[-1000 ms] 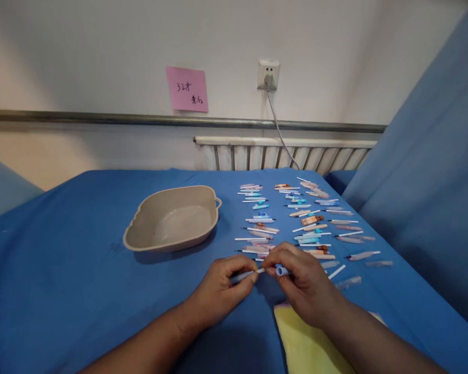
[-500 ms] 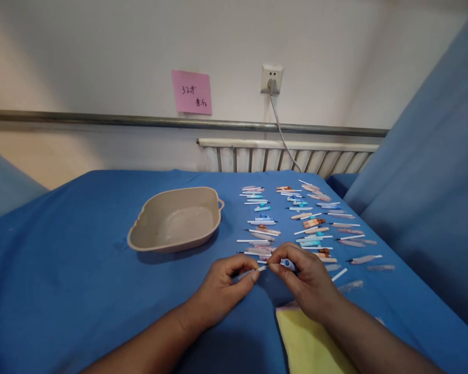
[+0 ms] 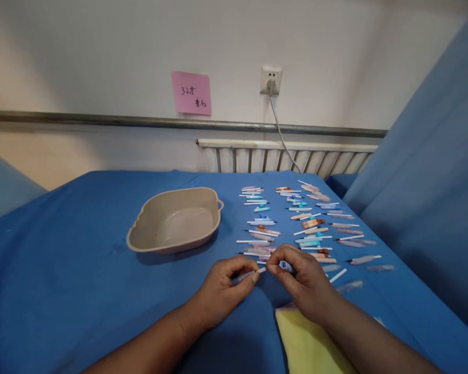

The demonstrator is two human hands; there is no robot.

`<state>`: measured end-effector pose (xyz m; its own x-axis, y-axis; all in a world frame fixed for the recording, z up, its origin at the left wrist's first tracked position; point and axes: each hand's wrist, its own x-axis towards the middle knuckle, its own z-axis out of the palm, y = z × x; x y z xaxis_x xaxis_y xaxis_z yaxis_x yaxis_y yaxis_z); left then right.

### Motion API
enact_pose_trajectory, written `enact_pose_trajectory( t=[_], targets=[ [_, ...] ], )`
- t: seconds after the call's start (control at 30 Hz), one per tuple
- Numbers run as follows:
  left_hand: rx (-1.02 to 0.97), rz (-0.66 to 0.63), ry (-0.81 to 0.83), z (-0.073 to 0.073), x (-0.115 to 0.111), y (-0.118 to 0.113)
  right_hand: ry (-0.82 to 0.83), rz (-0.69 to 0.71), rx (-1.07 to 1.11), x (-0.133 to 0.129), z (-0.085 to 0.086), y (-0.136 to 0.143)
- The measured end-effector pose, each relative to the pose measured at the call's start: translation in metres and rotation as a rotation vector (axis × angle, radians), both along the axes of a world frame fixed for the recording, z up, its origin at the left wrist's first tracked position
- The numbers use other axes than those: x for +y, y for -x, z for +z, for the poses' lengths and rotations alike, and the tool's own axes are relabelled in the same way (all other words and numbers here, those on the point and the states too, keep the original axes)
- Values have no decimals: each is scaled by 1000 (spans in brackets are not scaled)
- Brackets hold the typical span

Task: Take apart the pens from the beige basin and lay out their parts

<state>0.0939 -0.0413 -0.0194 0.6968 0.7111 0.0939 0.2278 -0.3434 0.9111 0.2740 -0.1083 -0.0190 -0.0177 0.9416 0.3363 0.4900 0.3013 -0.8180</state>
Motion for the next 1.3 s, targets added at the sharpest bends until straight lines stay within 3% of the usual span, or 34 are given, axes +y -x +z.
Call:
enact_pose_trajectory(
  t=[0.53,0.87,1.3],
  targets=[
    [45,-28,-133,1,0,1,-6,7,-111,0,-1,-4],
    [32,-44,-36,-1,-3,-1,-11,21,-119,3,-6,1],
    [-24,40,132,-5,-4,-6,80,-37,17,8,-12,3]
  ],
)
